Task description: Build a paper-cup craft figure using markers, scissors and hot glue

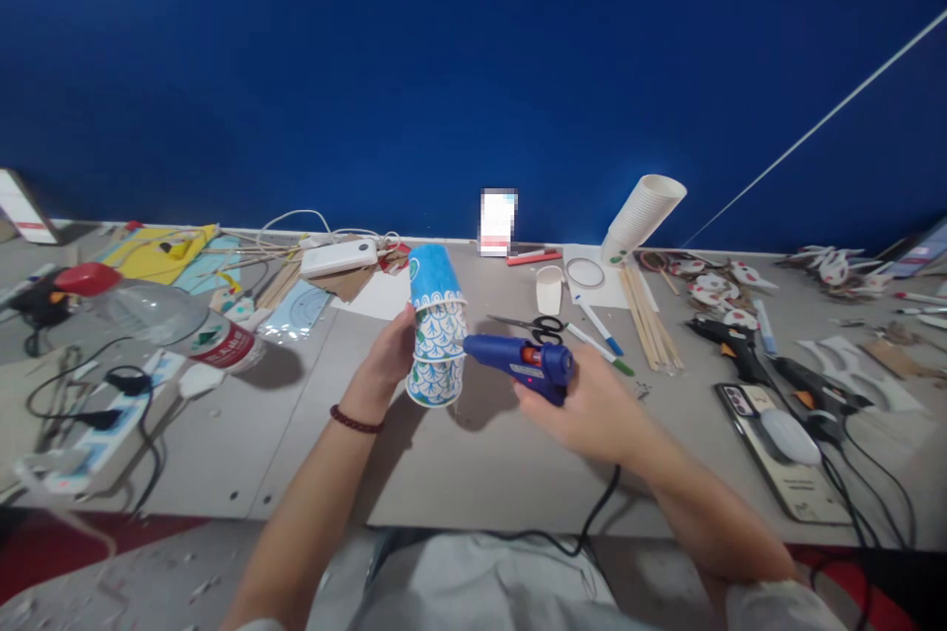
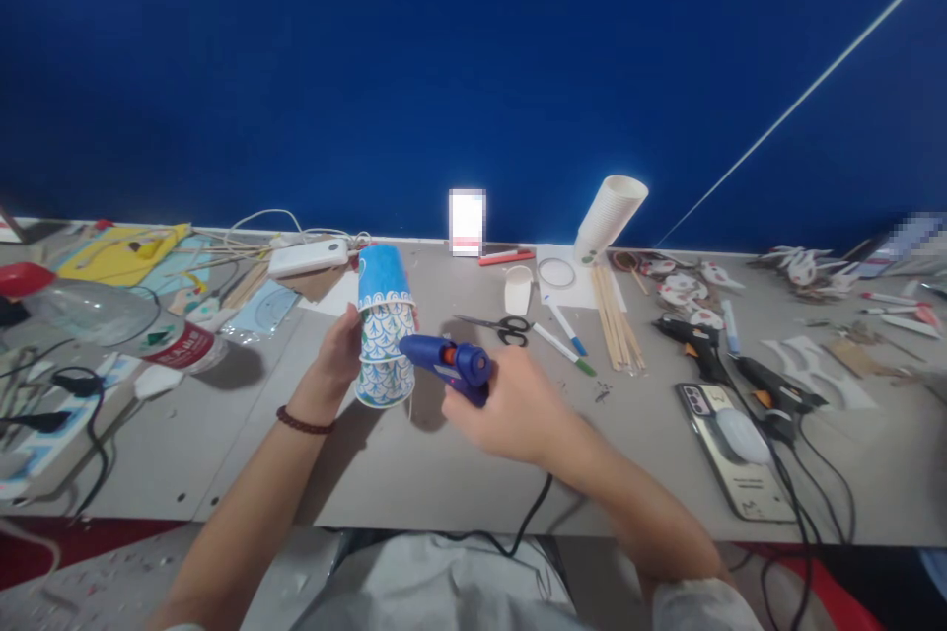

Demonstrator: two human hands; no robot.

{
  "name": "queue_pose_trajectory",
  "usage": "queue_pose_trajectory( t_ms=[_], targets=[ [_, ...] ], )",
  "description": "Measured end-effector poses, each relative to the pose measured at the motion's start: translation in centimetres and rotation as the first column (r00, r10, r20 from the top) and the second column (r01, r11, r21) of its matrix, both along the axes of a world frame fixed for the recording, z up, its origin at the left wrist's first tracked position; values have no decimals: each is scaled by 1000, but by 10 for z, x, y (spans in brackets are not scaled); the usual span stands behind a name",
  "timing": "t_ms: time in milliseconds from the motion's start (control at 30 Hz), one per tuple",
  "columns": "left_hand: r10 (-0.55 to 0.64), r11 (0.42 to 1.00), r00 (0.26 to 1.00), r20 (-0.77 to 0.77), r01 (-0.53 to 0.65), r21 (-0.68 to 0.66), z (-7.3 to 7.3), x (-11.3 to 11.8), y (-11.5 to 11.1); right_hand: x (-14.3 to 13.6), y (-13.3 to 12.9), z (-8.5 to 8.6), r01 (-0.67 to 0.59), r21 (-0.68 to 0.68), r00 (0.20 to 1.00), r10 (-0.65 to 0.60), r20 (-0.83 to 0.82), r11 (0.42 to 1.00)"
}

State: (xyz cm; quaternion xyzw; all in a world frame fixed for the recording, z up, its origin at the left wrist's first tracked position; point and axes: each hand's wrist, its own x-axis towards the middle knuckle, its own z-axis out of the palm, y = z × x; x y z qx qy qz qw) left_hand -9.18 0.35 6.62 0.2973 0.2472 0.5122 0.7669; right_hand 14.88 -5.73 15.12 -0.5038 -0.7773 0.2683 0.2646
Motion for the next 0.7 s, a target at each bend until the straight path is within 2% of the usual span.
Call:
queue_pose_trajectory(
  t_ms=[233,467,700],
  targets=[
    [-20,1000,1000,-9,20,-22,-4,-3,1,1,-1,1,-22,18,1000,22,-4,1000],
    [31,995,999,21,-29,-98,-6,-5,-1,3,-4,1,-42,26,999,42,-21,999],
    [-61,998,998,3,61,-14,-2,-4,-1,5,-6,2,-47,9,999,47,1,999]
  ],
)
